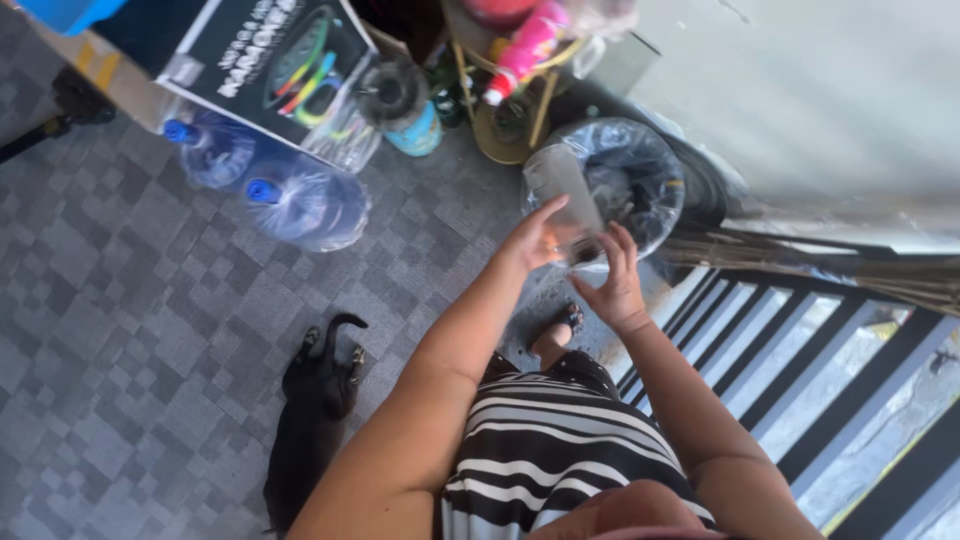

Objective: The person empties a vacuum cleaner dust canister into a trash bin, tapping the canister against the bin edge and using a broom handle to dislodge debris. They then tap a cylindrical filter against the bin, handle the filter parts, and lift the lid off the vacuum canister.

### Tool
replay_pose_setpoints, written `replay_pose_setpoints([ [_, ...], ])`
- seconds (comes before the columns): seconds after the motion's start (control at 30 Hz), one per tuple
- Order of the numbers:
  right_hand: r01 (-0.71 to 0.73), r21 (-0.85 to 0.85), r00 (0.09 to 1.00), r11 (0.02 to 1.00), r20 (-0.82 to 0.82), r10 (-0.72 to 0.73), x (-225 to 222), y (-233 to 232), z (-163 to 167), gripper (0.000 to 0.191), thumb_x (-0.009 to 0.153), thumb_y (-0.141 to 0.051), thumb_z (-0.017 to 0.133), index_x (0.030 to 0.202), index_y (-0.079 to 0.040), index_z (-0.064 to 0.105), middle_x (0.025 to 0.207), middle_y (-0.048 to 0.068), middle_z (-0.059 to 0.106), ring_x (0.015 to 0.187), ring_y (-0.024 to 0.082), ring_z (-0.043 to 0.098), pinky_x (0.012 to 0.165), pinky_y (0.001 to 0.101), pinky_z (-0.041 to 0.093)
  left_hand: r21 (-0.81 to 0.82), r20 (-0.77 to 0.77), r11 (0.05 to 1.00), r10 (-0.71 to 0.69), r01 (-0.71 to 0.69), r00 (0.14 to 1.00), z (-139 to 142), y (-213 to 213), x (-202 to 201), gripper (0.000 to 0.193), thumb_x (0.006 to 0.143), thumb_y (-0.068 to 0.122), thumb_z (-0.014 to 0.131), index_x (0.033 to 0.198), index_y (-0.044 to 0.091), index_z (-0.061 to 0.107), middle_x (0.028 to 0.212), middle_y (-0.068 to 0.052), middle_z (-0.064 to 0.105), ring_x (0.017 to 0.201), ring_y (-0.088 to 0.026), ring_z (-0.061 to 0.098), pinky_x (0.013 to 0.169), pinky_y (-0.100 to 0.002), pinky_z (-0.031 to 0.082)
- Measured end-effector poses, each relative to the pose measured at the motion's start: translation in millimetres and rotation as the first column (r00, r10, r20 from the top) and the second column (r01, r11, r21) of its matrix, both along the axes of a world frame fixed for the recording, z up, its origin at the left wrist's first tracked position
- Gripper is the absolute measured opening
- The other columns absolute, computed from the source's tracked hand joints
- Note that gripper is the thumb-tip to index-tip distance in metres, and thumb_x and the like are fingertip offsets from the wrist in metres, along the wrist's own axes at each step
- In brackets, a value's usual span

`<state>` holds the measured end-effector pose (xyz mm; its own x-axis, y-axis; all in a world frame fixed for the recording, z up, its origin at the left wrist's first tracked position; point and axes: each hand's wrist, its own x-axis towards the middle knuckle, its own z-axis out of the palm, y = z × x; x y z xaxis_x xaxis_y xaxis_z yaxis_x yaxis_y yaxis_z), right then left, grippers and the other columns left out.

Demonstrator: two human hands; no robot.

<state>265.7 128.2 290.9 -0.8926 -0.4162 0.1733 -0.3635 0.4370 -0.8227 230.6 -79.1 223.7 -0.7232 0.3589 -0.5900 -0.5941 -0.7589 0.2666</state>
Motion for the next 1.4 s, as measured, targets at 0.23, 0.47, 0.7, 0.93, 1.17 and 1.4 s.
replay_pose_setpoints([
  [0.23,0.083,-0.434,0.691,0.897,0.674,0.262,9,-124,21,0.1,0.084,-0.021,0.084,0.163,-0.011,0.025,0.145,0.016,0.052,0.13,0.026,0.055,0.105,0.0394,0.049,-0.21,-0.285,0.945,0.187,-0.252,0.94,37,-120,85,0.053,0.086,0.028,0.081,0.132,0.02,0.055,0.123,0.0,0.066,0.117,-0.02,0.064,0.095,-0.045,0.05],
  [0.47,-0.184,-0.295,0.533,0.938,0.772,0.347,26,-247,42,0.108,0.075,-0.018,0.086,0.162,-0.012,0.021,0.132,0.016,0.062,0.115,0.022,0.061,0.094,0.0376,0.051,-0.279,-0.264,0.911,0.23,-0.303,0.937,77,-211,152,0.065,0.083,0.031,0.081,0.14,0.019,0.051,0.128,0.001,0.063,0.121,-0.019,0.059,0.1,-0.046,0.047],
  [0.7,-0.367,-0.045,0.661,0.929,0.69,0.294,36,-335,46,0.105,0.071,-0.03,0.088,0.158,-0.01,0.033,0.141,0.016,0.06,0.122,0.027,0.062,0.099,0.0393,0.052,-0.473,0.054,0.852,0.281,-0.224,0.958,82,-276,171,0.103,0.065,0.052,0.082,0.153,0.03,0.034,0.155,0.001,0.046,0.141,-0.034,0.041,0.113,-0.07,0.012],
  [0.93,-0.381,0.449,0.878,0.808,0.451,0.163,-11,-407,41,0.116,0.07,-0.054,0.087,0.161,-0.016,0.026,0.146,0.023,0.055,0.131,0.039,0.057,0.105,0.0454,0.048,-0.551,0.109,0.8,0.351,-0.238,0.93,53,-326,123,0.114,0.064,0.051,0.087,0.157,0.027,0.025,0.154,-0.017,0.049,0.144,-0.04,0.039,0.115,-0.071,0.011],
  [1.17,-0.407,0.5,0.9,0.764,0.362,0.242,-79,-465,53,0.112,0.07,-0.052,0.087,0.158,-0.018,0.027,0.146,0.02,0.053,0.133,0.039,0.054,0.106,0.0479,0.047,-0.555,0.045,0.734,0.496,-0.391,0.867,61,-377,35,0.111,0.061,0.046,0.092,0.15,0.02,0.031,0.147,-0.015,0.056,0.14,-0.04,0.049,0.116,-0.068,0.022],
  [1.4,-0.434,0.369,0.872,0.822,0.403,0.279,-141,-477,49,0.113,0.067,-0.046,0.091,0.157,-0.017,0.029,0.144,0.022,0.054,0.129,0.037,0.057,0.104,0.0459,0.049,-0.582,0.094,0.735,0.485,-0.347,0.869,69,-396,-20,0.105,0.064,0.05,0.086,0.151,0.023,0.033,0.146,-0.011,0.058,0.14,-0.035,0.047,0.114,-0.067,0.012],
])
